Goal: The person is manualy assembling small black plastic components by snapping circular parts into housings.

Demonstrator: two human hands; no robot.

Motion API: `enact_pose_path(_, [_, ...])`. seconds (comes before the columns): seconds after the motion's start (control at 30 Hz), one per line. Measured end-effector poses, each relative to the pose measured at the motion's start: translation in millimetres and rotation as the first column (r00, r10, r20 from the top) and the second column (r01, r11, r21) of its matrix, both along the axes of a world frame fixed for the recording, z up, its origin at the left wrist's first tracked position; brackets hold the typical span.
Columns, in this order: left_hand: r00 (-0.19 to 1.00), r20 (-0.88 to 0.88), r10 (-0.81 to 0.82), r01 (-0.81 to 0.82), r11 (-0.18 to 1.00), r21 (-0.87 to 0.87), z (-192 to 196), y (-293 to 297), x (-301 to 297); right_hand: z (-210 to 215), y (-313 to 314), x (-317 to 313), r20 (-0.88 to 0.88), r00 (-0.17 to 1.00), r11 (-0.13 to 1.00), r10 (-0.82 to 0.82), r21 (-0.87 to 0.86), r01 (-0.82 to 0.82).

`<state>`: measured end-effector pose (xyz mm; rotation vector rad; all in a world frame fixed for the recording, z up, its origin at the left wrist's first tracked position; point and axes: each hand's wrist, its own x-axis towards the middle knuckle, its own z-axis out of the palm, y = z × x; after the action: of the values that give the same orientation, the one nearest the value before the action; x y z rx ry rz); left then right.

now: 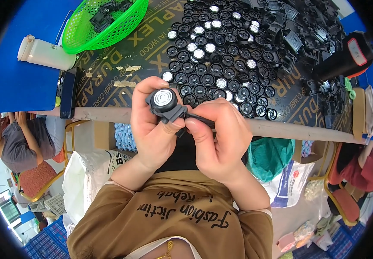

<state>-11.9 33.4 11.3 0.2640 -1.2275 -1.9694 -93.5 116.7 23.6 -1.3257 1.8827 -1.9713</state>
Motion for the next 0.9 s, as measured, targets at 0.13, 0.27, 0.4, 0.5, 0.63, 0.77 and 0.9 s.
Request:
enact_pose_path(0.13, [1.000, -0.014, 0.003, -0.004, 0.998, -0.057, 4.2, 0.5, -1.5, -4.6, -1.5, 6.5, 0.214, 0.975, 0.991, 0.056, -0.128, -0.029])
enact_pose_path(0.27, [0.999, -0.034, 0.030, -0.034, 0.993, -0.114, 3.2, 0.7, -2.5, -3.4, 0.2, 3.8, 0.166, 0.986, 0.998, 0.026, -0.062, -0.016])
enact_pose_path(0.4, [1.000, -0.002, -0.011, 0.011, 0.995, -0.099, 1.3, -0.9, -5.9, 3.0, -0.1, 0.6, 0.065, 0.998, 0.997, -0.028, 0.071, 0.024])
enact_pose_path(0.5, [0.990, -0.067, -0.122, 0.121, 0.993, -0.014, 2.6, -4.4, -7.6, 5.1, 2.7, 0.2, 0.008, 1.000, 0.997, -0.030, 0.070, 0.030])
enact_pose_path(0.63, [0.970, -0.069, -0.234, 0.209, 0.944, -0.256, 4.6, -21.0, -3.7, 19.7, 4.6, -2.6, -0.150, 0.989, 0.999, -0.007, 0.032, 0.012])
enact_pose_path(0.77, [0.982, -0.042, -0.181, 0.180, 0.983, -0.041, 11.6, -14.3, -2.0, 29.0, 1.0, 2.9, -0.256, 0.967, 0.997, 0.000, 0.076, 0.020])
enact_pose_path(0.9, [0.981, -0.121, -0.152, 0.154, 0.988, 0.012, 8.4, -13.8, -5.8, 21.2, -6.0, 12.8, -0.266, 0.964, 1.000, -0.004, -0.001, 0.004])
